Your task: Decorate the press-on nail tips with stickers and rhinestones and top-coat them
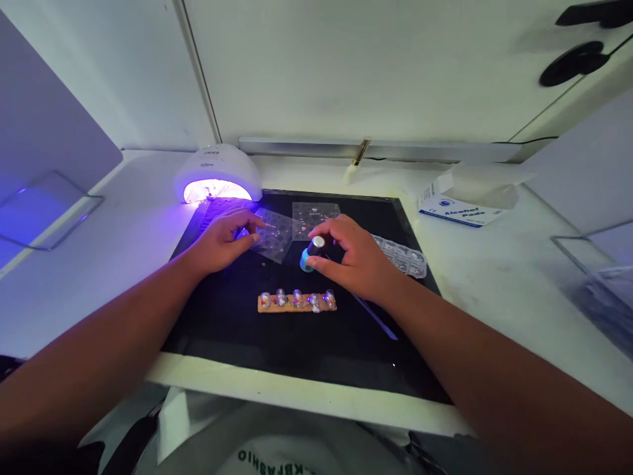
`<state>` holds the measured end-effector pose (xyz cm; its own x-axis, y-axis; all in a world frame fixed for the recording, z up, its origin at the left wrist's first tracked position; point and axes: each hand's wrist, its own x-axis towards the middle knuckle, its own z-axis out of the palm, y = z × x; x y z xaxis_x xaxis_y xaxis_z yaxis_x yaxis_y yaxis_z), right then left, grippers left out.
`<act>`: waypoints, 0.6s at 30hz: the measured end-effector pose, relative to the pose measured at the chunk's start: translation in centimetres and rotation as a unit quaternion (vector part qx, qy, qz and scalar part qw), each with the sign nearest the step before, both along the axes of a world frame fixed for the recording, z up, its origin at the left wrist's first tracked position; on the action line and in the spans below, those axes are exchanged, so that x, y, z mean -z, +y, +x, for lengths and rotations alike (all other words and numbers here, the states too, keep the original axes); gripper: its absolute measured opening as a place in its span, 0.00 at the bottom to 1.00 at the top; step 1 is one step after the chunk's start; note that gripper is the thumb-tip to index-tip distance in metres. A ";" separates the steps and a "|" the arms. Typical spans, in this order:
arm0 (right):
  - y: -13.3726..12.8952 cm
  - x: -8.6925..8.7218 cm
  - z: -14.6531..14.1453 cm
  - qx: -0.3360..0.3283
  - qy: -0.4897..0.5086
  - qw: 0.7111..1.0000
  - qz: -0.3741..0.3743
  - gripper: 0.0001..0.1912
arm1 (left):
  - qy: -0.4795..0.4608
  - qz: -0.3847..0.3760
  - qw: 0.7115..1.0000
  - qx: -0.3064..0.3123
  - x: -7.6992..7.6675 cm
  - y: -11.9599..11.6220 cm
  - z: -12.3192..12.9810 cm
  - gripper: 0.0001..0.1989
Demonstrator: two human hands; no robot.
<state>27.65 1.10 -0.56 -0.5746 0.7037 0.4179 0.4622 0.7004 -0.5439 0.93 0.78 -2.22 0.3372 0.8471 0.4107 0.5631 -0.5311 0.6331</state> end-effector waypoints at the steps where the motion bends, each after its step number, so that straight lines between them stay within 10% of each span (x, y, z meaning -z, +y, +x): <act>1: 0.0 0.0 0.0 0.002 0.006 1.000 0.005 0.10 | 0.001 0.001 1.000 -0.002 0.1 0.1 -0.1 0.09; 18: 0.3 -0.3 0.0 -0.005 0.030 0.997 0.068 0.03 | 0.006 0.004 1.000 0.008 0.5 0.0 0.3 0.08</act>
<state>27.66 1.36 -0.28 -0.5530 0.6318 0.5431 0.4243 0.7746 -0.4691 1.19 0.81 -2.69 0.3556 0.8382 0.4135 0.5616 -0.5452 0.6224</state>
